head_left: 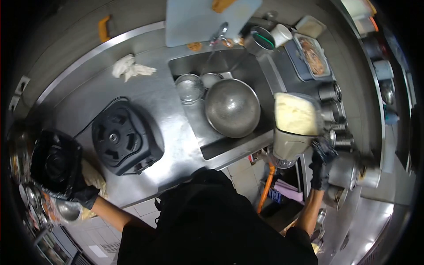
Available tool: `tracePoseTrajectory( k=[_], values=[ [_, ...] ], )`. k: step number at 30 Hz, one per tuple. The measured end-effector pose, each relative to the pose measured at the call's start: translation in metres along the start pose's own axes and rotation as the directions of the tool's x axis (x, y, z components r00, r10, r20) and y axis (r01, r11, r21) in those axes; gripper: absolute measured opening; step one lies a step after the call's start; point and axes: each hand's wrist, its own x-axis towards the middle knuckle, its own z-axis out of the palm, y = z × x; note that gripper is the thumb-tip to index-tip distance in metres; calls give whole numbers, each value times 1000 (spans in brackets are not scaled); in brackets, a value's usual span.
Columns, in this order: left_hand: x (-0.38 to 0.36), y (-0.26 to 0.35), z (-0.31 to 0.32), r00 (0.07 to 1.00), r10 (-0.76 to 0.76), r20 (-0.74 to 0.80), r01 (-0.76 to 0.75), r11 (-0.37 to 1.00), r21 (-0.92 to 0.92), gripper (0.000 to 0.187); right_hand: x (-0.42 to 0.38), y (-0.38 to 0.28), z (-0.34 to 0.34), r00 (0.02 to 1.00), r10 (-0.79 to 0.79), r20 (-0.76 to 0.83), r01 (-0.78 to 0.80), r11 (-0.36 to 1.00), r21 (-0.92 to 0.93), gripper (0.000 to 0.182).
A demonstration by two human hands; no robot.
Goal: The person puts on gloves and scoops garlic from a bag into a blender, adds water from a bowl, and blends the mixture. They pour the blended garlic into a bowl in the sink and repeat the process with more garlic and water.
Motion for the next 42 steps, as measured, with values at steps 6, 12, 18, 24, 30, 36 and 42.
tracePoseTrajectory(
  k=[6, 12, 18, 24, 30, 36, 42],
  values=[
    [-16, -8, 15, 980, -93, -178, 71, 989, -128, 61, 14, 47, 45, 895, 350, 276, -421, 867, 266, 20],
    [-31, -5, 15, 957, -112, -267, 85, 990, -113, 61, 31, 90, 86, 902, 130, 411, -209, 966, 152, 23],
    [-44, 0, 0, 938, -99, -333, 61, 991, -122, 61, 42, 116, 123, 891, 31, 453, -110, 982, 151, 24],
    [-67, 4, -18, 913, -89, -398, 37, 990, -136, 60, 67, 110, 149, 778, 39, 627, -121, 989, 89, 28],
    [-89, 2, -42, 882, -101, -460, 34, 988, -154, 60, 113, 45, 174, 478, 274, 835, -57, 958, -282, 42],
    [-112, 5, -63, 850, -99, -517, 21, 988, -154, 59, 145, 83, 259, 310, -186, 932, 408, 912, 46, 33],
    [-130, 14, -70, 863, 2, -505, 21, 999, 39, 59, 178, 58, 300, 291, 246, 925, 318, 887, -336, 34]
  ],
)
